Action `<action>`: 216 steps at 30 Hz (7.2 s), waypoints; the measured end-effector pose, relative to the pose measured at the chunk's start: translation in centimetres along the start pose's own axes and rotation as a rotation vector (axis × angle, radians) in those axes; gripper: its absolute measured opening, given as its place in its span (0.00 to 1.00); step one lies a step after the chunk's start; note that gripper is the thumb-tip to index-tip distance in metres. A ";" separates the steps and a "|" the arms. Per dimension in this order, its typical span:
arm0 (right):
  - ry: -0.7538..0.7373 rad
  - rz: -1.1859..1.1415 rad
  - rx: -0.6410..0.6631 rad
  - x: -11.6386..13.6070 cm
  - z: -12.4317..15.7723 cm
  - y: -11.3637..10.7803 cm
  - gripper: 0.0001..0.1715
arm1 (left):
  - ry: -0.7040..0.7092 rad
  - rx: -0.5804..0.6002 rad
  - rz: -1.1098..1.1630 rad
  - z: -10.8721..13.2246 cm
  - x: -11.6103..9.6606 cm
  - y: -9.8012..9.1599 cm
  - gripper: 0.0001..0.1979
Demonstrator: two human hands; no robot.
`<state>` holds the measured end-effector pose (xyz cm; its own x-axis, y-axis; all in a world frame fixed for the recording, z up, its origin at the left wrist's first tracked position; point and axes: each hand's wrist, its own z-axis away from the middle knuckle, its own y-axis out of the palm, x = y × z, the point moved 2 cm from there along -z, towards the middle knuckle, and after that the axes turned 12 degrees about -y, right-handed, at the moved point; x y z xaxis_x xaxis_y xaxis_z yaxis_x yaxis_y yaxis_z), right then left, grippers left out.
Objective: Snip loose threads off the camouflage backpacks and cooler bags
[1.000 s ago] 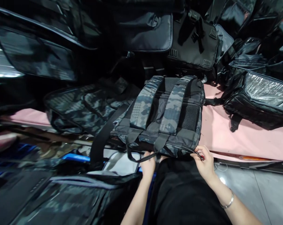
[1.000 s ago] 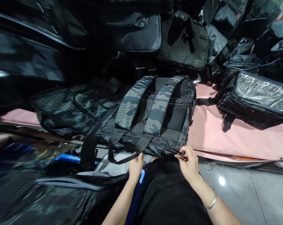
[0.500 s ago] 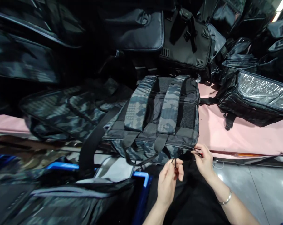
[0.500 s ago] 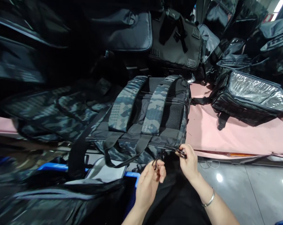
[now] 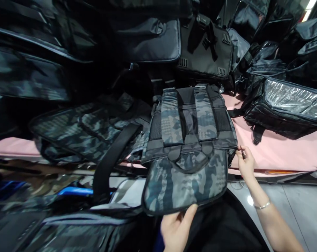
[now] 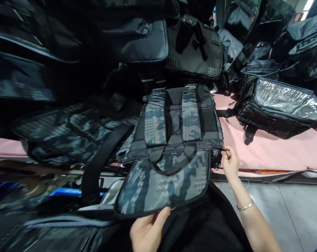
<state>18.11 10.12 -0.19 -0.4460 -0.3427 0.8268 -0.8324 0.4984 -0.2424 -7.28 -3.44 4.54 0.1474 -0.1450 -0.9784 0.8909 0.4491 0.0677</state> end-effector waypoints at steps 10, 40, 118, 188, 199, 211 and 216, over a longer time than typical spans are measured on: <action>-0.231 -0.190 0.017 5.2 1.6 -0.6 0.20 | 0.841 0.033 -0.678 -11.0 -10.6 0.2 0.22; 0.020 -0.109 0.154 7.7 1.2 -1.0 0.14 | -0.533 0.229 0.515 -4.7 -0.3 2.4 0.21; -0.456 -0.092 0.802 13.6 1.1 5.2 0.05 | -0.357 0.114 0.403 -4.7 -0.3 2.0 0.19; 0.233 -0.587 0.336 9.1 6.0 2.0 0.11 | -0.049 0.199 -0.193 -5.4 -0.2 4.4 0.18; 0.102 -0.527 0.296 9.8 6.2 1.8 0.08 | -0.050 0.211 -0.180 -5.2 -0.7 4.5 0.16; 0.083 -0.393 0.348 10.0 5.4 1.9 0.09 | 0.000 0.196 -0.270 -5.1 -0.3 4.4 0.17; 0.106 -0.438 0.313 9.9 5.7 1.6 0.08 | -0.006 0.207 -0.270 -5.1 -0.3 4.4 0.18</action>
<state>10.49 2.95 4.75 -0.0137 -0.3753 0.9268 -0.9981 0.0611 0.0100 -5.59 3.08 4.18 -0.1036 -0.2394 -0.9654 0.9664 0.2054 -0.1547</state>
